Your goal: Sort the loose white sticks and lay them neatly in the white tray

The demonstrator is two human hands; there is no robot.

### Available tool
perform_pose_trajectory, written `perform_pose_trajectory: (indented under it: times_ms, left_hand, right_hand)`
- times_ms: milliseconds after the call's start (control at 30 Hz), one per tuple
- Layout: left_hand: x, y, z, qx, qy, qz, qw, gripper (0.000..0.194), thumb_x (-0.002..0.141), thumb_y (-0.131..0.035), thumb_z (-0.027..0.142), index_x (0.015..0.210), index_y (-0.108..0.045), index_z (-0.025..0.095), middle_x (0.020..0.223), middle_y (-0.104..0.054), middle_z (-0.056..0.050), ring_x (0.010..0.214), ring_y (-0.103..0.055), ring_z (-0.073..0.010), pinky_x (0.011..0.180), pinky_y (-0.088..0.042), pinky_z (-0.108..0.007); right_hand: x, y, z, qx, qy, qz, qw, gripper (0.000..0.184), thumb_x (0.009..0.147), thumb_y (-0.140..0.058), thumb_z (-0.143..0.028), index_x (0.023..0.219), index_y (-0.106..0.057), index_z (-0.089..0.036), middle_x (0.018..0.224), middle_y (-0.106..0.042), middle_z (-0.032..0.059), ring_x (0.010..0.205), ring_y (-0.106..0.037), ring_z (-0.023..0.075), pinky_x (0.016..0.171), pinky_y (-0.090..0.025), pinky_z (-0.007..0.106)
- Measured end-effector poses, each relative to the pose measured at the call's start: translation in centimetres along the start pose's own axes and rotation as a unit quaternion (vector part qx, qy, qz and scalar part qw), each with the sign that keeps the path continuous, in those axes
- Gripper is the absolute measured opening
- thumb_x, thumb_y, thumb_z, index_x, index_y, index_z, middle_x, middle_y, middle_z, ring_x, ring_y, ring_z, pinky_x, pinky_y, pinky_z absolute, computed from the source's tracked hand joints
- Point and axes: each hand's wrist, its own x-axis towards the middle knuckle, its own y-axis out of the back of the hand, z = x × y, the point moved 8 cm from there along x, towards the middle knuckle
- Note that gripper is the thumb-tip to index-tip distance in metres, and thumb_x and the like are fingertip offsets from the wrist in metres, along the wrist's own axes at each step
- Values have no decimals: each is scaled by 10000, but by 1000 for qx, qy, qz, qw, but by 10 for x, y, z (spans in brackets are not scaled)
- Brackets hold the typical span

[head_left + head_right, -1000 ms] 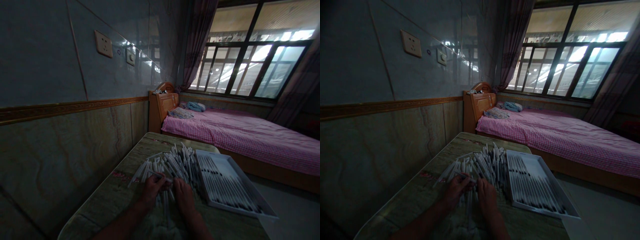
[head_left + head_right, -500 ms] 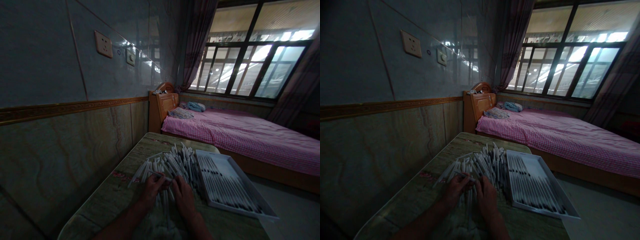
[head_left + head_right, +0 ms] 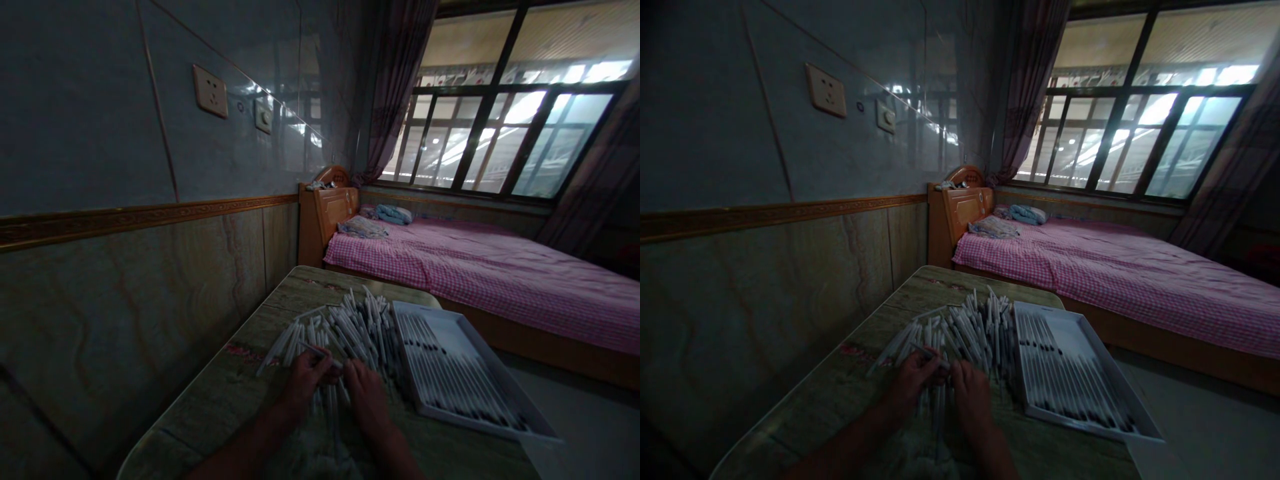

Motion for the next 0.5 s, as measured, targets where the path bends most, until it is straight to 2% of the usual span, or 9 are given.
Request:
perform_pose_trajectory:
  times_ms: [167, 300, 400, 500]
  left_hand:
    - [5, 0, 2, 44, -21, -10, 999, 385, 551, -780, 429, 745, -583, 161, 608, -651, 1, 554, -632, -172, 540, -489, -282]
    - [3, -3, 14, 116, -88, -18, 989, 252, 583, -753, 325, 706, -611, 157, 620, -641, 5, 606, -613, -164, 580, -480, -268]
    - [4, -2, 23, 157, -107, -28, 981, 232, 593, -723, 239, 792, -629, 165, 742, -688, -26, 724, -642, -191, 666, -496, -284]
    - [17, 6, 38, 240, -125, -7, 963, 256, 636, -663, 187, 889, -626, 173, 875, -700, -54, 786, -651, -199, 702, -497, -291]
  right_hand:
    - [0, -2, 3, 78, -37, -28, 996, 355, 934, -354, -404, 769, -620, -235, 741, -640, 19, 694, -583, 173, 633, -430, 273]
    - [3, -9, -1, 192, -101, -75, 973, 332, 920, -403, -418, 740, -609, -230, 674, -610, -8, 649, -560, 156, 605, -417, 251]
    - [6, -5, 2, 245, -134, -33, 960, 336, 875, -452, -446, 664, -589, -224, 628, -577, -10, 622, -528, 159, 572, -396, 251]
    - [5, 0, 19, 271, -208, 32, 939, 359, 837, -455, -479, 588, -516, -227, 549, -481, -30, 546, -455, 153, 511, -353, 251]
